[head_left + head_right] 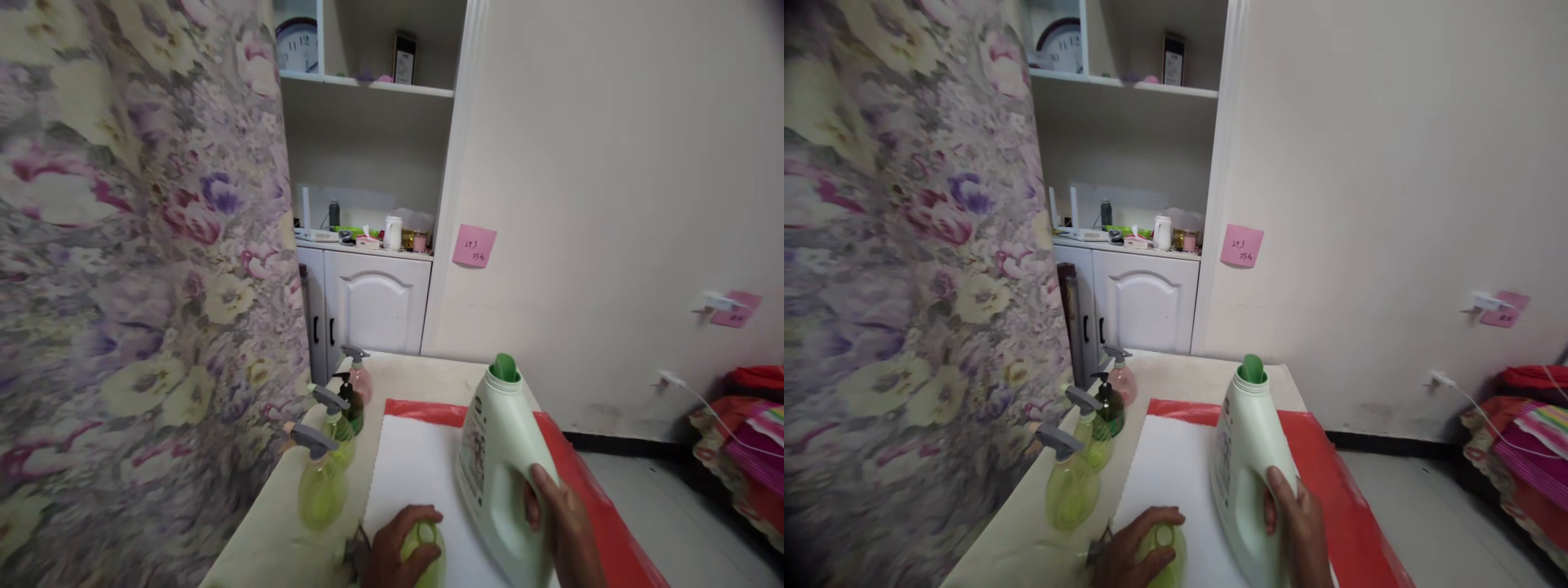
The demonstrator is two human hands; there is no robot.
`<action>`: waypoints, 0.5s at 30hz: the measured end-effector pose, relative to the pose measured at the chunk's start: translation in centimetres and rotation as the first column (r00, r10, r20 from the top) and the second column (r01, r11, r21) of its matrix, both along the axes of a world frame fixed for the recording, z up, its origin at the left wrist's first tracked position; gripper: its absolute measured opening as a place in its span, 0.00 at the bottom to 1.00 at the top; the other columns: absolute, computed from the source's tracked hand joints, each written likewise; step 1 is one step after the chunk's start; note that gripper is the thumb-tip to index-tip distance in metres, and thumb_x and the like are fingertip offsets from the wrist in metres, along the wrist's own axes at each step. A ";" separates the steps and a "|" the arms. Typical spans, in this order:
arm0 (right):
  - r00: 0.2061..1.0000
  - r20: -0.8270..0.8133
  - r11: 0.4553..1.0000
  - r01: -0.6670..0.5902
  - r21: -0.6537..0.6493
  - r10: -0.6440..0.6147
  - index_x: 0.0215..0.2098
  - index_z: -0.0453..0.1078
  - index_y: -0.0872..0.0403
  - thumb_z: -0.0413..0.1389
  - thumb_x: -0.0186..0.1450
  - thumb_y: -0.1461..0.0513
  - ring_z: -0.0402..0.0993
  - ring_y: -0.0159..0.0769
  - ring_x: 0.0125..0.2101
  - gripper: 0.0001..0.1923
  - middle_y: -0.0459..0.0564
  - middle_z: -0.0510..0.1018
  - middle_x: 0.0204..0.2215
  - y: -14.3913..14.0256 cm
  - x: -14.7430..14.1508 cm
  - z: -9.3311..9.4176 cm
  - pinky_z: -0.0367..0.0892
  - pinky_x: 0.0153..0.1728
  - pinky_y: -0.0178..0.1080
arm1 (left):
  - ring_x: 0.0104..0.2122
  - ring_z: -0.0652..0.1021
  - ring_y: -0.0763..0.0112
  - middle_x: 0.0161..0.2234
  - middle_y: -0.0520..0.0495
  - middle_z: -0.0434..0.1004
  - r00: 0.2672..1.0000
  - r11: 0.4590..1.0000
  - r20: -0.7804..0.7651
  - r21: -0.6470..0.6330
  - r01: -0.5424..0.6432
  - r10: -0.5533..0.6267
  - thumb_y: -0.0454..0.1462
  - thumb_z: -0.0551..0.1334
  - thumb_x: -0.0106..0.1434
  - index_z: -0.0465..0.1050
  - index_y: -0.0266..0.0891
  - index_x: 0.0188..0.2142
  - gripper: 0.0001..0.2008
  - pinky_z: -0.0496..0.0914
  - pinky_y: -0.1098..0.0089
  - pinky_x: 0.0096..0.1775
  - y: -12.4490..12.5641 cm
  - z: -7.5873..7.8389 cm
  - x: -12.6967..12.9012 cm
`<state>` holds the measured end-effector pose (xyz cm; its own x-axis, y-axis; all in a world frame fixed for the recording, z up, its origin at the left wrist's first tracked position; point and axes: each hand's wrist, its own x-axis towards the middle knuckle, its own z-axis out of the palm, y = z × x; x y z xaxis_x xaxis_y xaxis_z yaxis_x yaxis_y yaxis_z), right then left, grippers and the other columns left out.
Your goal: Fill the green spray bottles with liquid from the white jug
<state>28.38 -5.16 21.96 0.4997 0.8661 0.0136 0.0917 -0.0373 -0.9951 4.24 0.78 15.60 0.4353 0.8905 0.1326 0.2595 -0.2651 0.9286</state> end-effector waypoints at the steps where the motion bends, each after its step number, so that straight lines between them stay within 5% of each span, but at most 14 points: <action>1: 1.000 0.020 1.000 -0.018 -0.023 0.019 0.11 0.56 0.49 0.48 0.59 0.40 0.58 0.36 0.21 0.29 0.42 0.59 0.13 -0.6 0.6 0.6 0.53 0.28 0.40 | 0.51 0.76 0.60 0.48 0.50 0.81 1.000 1.000 0.007 -0.013 -0.017 0.017 0.39 0.62 0.53 0.78 0.48 0.42 0.16 0.66 0.65 0.56 -0.1 0.1 0.2; 10: 0.969 0.195 0.973 -0.111 -0.203 0.152 0.10 0.55 0.50 0.50 0.54 0.35 0.54 0.31 0.16 0.32 0.42 0.56 0.07 -5.5 5.3 5.7 0.51 0.26 0.39 | 0.49 0.77 0.61 0.44 0.48 0.82 0.992 0.999 0.120 -0.021 -0.030 0.033 0.37 0.61 0.52 0.75 0.44 0.44 0.18 0.66 0.64 0.54 0.3 -0.2 1.0; 15: 0.937 0.182 0.927 -0.238 -0.290 0.297 0.18 0.66 0.53 0.55 0.51 0.36 0.48 0.26 0.14 0.29 0.39 0.58 0.08 -7.2 6.1 7.1 0.45 0.22 0.37 | 0.52 0.75 0.60 0.47 0.49 0.80 0.993 0.998 0.108 -0.028 -0.053 0.056 0.37 0.60 0.53 0.77 0.45 0.41 0.15 0.65 0.62 0.55 0.1 0.4 0.8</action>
